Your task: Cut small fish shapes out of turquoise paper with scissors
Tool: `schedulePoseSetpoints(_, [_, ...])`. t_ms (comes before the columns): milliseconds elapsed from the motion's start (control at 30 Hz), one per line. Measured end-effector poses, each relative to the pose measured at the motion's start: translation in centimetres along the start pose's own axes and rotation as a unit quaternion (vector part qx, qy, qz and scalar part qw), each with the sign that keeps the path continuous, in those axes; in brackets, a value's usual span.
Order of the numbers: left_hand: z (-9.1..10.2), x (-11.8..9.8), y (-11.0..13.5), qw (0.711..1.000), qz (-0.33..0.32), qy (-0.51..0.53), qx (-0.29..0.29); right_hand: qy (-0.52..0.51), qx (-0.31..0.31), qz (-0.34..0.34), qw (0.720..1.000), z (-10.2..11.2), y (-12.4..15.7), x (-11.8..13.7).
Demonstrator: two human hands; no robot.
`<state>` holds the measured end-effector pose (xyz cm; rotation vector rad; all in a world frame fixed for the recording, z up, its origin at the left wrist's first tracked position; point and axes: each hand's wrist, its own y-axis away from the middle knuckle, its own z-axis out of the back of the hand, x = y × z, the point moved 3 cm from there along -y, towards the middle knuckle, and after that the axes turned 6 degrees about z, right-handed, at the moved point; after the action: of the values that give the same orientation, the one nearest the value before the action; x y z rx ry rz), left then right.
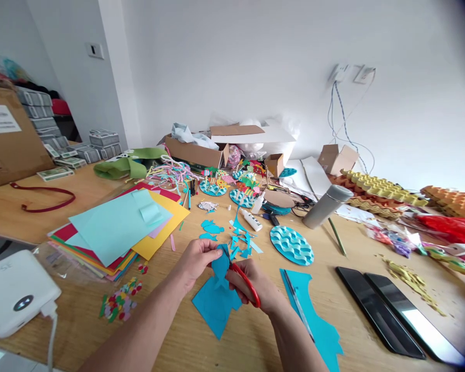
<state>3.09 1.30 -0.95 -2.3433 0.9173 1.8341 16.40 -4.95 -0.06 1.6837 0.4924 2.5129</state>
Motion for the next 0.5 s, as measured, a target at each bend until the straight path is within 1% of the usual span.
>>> schedulePoseSetpoints(167, [-0.01, -0.06, 0.03, 1.0, -0.015, -0.02, 0.012, -0.003, 0.007, 0.002, 1.0, -0.03, 0.0, -0.12])
schedulePoseSetpoints(500, [0.06, 0.05, -0.02, 0.999, -0.017, -0.03, 0.015, 0.0, 0.008, 0.0, 1.0, 0.1, -0.07, 0.0])
